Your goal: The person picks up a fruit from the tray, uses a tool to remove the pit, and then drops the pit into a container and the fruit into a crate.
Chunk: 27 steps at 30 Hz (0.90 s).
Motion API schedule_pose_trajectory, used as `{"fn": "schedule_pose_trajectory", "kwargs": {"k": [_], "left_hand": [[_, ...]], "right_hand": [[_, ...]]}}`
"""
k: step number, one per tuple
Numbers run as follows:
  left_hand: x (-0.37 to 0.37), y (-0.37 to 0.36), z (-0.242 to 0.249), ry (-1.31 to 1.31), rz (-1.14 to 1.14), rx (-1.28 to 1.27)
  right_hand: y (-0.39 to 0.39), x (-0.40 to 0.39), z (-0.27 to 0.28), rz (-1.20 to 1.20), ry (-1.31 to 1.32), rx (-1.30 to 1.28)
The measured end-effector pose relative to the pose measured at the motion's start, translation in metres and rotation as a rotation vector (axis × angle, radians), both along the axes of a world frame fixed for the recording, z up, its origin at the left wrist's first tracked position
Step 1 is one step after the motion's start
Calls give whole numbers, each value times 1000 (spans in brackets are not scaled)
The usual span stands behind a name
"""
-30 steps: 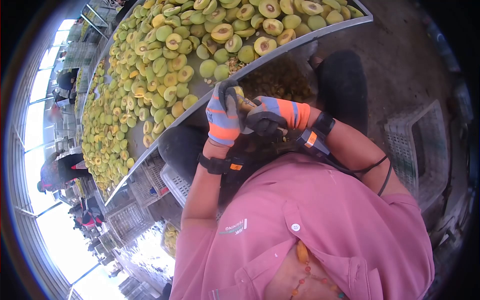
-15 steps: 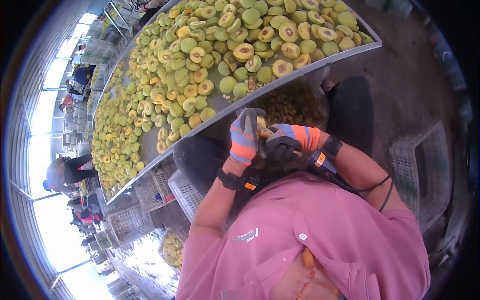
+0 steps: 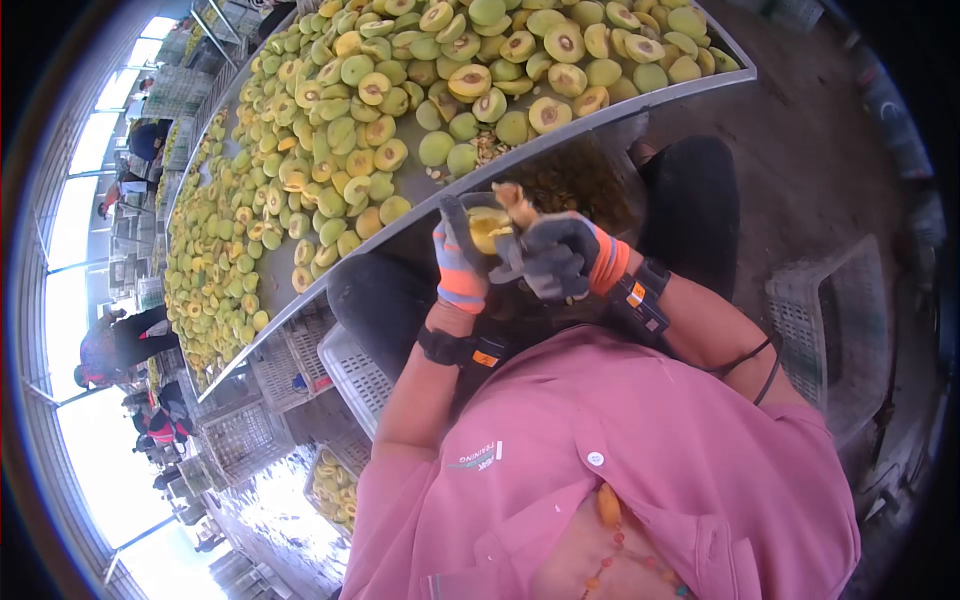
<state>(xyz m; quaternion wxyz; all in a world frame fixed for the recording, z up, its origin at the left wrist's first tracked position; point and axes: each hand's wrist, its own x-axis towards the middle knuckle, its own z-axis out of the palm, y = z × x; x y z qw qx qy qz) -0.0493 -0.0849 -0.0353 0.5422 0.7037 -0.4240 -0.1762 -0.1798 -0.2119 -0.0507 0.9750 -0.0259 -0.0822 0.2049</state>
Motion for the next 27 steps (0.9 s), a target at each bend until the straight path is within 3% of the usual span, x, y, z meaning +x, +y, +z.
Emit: {"fn": "schedule_pose_trajectory", "kwargs": {"k": [3,4,6,8,11,13,16,19,21,22,23,27], "left_hand": [[11,15,8,582,292,-63],[20,23,13,338,272,-69],[22,32,22,184,312,-121],[30,49,36,36,366,-109],[68,106,53,-316,454,137],[88,144,56,-284,728,194],[91,154,80,-779,956,986],[95,123,70,-1163,781,639],[86,68,63,-882,585,488],[93,42,53,-755,427,405],[98,14,43,-665,360,453],[128,-64,-2,-1017,119,840]], "right_hand": [[-9,17,-25,-285,256,-131],[-6,21,-34,-311,400,-221],[-1,26,-47,-370,690,-401],[4,26,-40,-337,637,-507],[3,23,-32,-342,629,-540],[3,25,-33,-367,654,-558],[6,25,-30,-382,677,-677],[12,27,-25,-393,622,-845],[13,30,-30,-374,589,-1020],[17,29,-28,-453,565,-981],[16,29,-31,-483,572,-1016],[11,29,-60,-664,532,-1245]]}}
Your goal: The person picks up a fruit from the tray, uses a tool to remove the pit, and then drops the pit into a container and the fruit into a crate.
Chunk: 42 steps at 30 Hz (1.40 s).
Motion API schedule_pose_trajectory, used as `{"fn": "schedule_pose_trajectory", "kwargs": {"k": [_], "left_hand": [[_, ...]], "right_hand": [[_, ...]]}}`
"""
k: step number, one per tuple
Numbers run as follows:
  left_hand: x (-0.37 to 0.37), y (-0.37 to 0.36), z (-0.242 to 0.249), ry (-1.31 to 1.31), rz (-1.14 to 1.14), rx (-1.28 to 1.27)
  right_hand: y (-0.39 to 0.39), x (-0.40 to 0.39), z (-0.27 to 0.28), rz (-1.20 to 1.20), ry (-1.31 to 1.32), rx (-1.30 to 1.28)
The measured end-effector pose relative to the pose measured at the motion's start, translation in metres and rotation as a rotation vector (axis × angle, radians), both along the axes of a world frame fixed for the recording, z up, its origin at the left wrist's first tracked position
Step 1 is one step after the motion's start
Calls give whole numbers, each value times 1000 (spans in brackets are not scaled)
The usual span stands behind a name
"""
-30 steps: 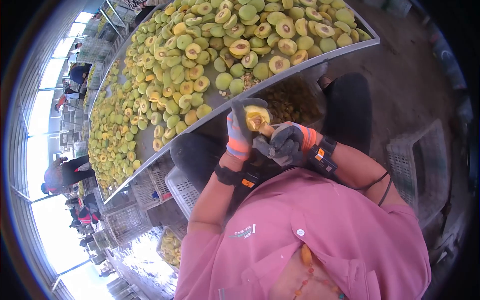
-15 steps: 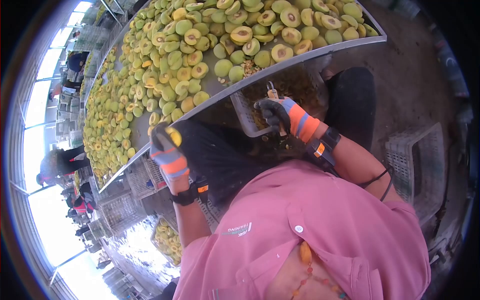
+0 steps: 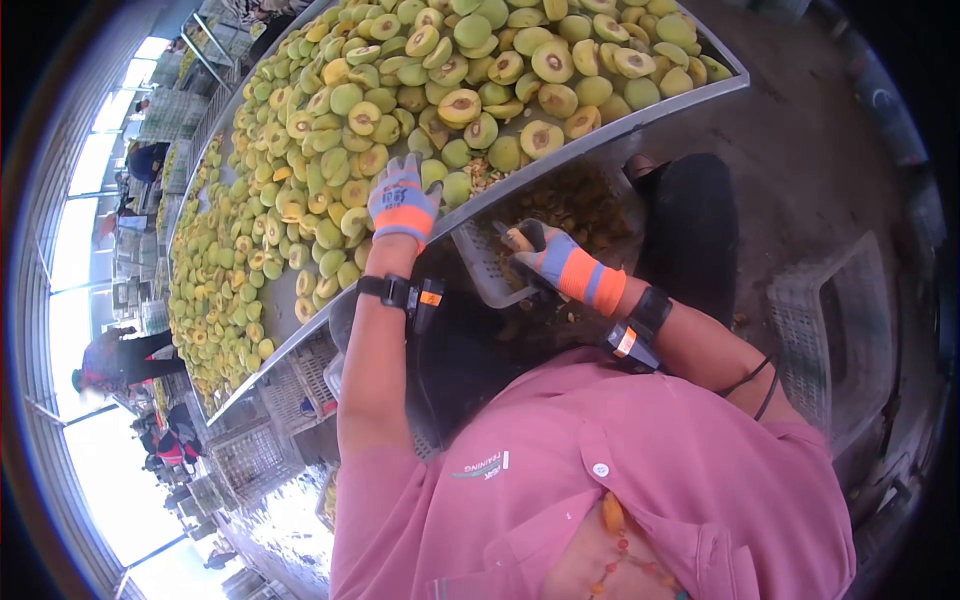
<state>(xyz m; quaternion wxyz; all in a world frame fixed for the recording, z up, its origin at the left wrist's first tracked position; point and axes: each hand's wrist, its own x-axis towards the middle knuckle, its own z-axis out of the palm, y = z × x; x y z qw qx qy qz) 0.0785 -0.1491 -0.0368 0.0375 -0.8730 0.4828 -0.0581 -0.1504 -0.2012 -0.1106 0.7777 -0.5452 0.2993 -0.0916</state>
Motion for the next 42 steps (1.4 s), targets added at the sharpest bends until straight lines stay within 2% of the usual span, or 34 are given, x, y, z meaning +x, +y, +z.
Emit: {"fn": "schedule_pose_trajectory", "kwargs": {"k": [3,9,11,12,13,14,16,18,19,23,26,28,31,34,37,40,42], "left_hand": [[19,-18,-22,114,12,123],[38,-8,-38,426,-23,-203],[47,-2,-50,878,20,-559],[49,-1,-55,1105,44,-737],[22,8,-14,1416,271,-858],[13,14,-11,1512,227,-903],[-4,26,-2,1694,141,-999],[-39,28,11,1360,95,-924],[-50,26,10,1594,228,-1052],[-73,39,-5,1897,172,-1108],[-88,38,-1,1538,36,-998],[-93,34,-1,513,-304,-612],[-101,30,4,416,-346,-651],[-111,28,3,588,-302,-693],[-115,23,0,1660,354,-1098],[-126,18,-1,1519,377,-1130],[-127,15,-4,1508,392,-1166]], "right_hand": [[-9,-5,1,-26,-106,-26],[-13,-2,19,-1,-131,61],[-16,0,16,-36,-185,80],[-20,-5,27,-27,-155,179],[-27,-13,50,-13,-126,278],[-31,-16,62,5,-98,378],[-30,-10,54,23,-220,376],[-30,-6,53,40,-243,311],[-30,-3,53,61,-231,265],[-26,1,54,5,-229,165],[-22,7,43,9,-196,32],[-21,7,39,6,-155,-93],[-21,4,36,18,-189,-196],[-19,7,31,16,-144,-353],[-21,-6,50,71,-69,-494],[-20,-4,53,156,195,-891],[-21,-5,55,195,226,-950]]}}
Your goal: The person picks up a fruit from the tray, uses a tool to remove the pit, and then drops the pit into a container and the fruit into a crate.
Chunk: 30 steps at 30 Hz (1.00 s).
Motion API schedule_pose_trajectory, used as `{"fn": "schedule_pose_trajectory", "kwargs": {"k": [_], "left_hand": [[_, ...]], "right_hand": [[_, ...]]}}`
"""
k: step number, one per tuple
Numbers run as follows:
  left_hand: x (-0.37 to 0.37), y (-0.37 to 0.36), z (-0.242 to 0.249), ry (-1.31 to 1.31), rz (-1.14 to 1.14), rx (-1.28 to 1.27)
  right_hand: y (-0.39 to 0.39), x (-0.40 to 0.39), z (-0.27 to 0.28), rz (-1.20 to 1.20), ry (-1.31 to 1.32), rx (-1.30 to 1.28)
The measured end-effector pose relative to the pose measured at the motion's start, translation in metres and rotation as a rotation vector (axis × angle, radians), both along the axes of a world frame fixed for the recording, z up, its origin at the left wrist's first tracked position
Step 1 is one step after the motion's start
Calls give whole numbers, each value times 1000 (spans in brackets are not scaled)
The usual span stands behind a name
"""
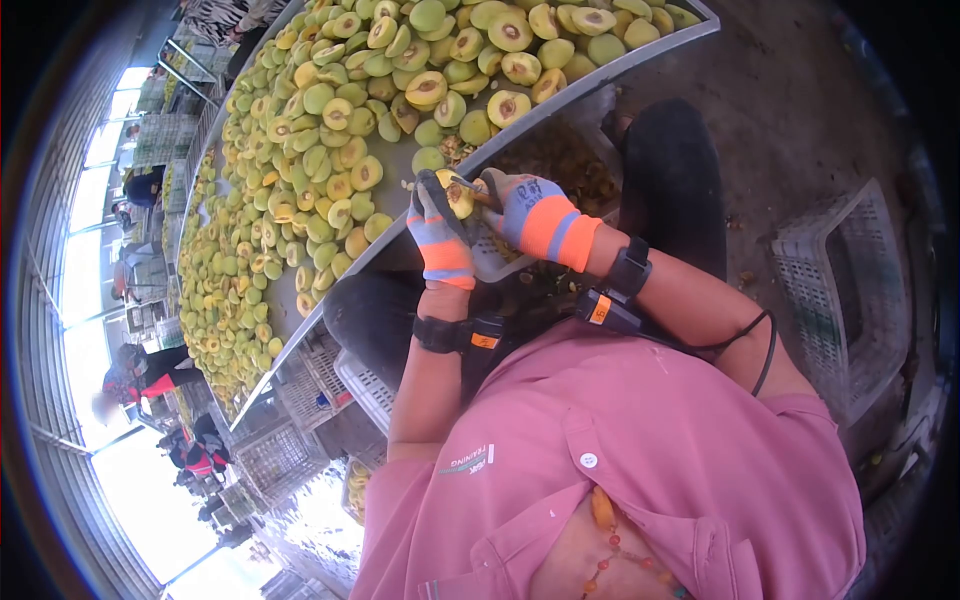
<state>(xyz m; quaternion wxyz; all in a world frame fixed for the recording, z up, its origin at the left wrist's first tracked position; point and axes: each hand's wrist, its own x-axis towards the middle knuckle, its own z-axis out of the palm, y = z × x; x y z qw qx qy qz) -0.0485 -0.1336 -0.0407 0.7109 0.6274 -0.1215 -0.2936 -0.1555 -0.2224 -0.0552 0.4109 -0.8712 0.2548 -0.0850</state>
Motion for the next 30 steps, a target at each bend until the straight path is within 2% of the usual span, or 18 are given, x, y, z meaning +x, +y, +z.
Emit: {"fn": "schedule_pose_trajectory", "kwargs": {"k": [4,7,10,16,19,22,25,28,30], "left_hand": [[-8,-5,1,-7,44,-68],[-4,-3,-10,-234,22,-58],[-2,4,-8,-456,-98,26],[15,14,11,-1137,-286,188],[11,16,19,-873,-315,193],[0,12,15,-684,-188,63],[0,10,7,-743,-172,110],[-7,5,6,-675,-149,185],[-3,5,3,-1125,-41,302]], "right_hand": [[5,0,0,-14,-10,-33],[7,2,-4,-11,-17,49],[12,-6,1,-37,-274,244],[7,-3,-10,141,-343,662],[10,0,-10,119,-357,527],[9,-2,-2,93,-305,404],[8,1,-8,72,-304,446],[8,-1,-13,58,-306,482],[7,7,-20,85,-457,445]]}}
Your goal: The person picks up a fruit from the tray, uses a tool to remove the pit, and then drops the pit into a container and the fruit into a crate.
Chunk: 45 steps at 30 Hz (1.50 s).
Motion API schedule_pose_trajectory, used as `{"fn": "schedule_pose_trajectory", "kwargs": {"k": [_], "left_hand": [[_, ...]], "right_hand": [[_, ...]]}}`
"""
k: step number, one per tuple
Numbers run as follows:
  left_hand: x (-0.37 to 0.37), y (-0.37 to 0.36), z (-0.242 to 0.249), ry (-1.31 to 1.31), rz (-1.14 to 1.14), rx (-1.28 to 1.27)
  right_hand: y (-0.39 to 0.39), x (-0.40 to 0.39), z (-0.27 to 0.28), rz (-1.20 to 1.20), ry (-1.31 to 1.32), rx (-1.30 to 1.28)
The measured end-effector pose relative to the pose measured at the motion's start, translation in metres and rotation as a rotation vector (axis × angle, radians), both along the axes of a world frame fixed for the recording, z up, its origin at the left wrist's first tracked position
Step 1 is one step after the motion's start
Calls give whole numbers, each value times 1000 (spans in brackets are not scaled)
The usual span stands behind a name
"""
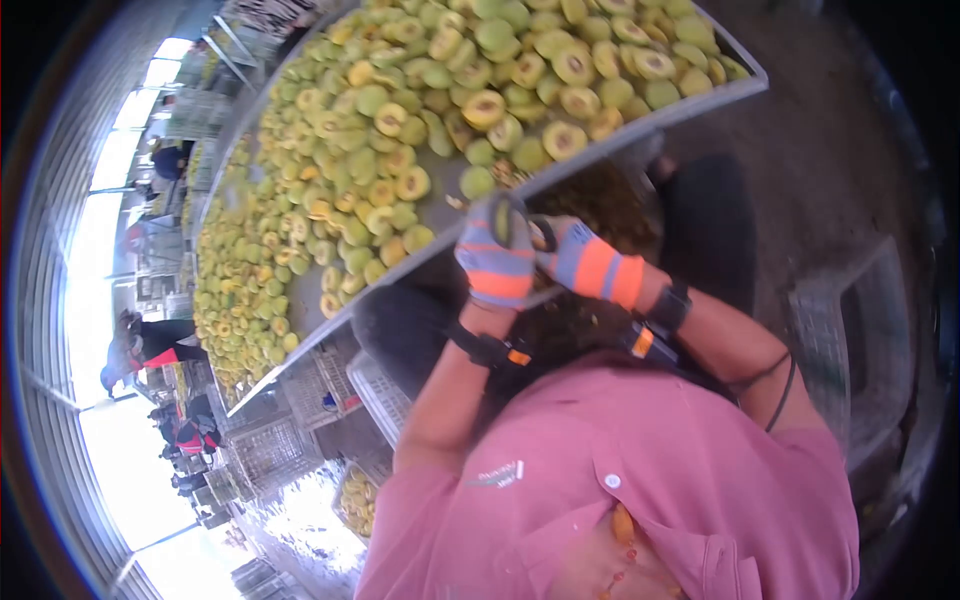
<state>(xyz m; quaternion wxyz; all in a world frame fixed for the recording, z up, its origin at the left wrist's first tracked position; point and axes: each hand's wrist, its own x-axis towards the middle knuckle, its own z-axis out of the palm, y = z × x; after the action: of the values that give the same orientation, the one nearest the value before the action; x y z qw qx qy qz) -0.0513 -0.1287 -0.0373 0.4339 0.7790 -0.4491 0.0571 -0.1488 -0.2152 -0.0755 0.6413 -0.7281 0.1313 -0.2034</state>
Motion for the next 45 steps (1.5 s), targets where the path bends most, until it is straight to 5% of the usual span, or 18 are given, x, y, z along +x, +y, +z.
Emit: {"fn": "schedule_pose_trajectory", "kwargs": {"k": [1,4,10,13,16,18,21,25,32,33,36,41,45], "left_hand": [[3,-1,7,-75,-43,33],[-1,-2,29,-65,-85,136],[4,-2,16,-99,-127,68],[10,-3,-14,212,-22,134],[17,-5,-30,591,-65,106],[26,-2,-7,1066,-234,220],[42,1,-12,438,-533,239],[-1,-3,42,41,-311,108],[4,8,23,556,-319,78],[2,11,29,830,-339,89],[20,19,25,600,-518,191],[19,27,60,602,-692,372],[17,33,32,755,-648,145]], "right_hand": [[7,-1,4,36,-53,322],[-3,-6,13,89,133,264],[1,-5,-4,30,51,153],[-1,-13,7,24,120,-36],[3,-16,-3,63,64,114],[1,-21,-1,131,141,214],[-10,-23,9,247,199,415],[-14,-23,19,228,77,395],[-2,-23,14,196,93,215],[-3,-24,18,243,114,249],[-8,-34,30,404,191,368],[-4,-40,31,617,148,634],[2,-41,30,706,306,1132]]}}
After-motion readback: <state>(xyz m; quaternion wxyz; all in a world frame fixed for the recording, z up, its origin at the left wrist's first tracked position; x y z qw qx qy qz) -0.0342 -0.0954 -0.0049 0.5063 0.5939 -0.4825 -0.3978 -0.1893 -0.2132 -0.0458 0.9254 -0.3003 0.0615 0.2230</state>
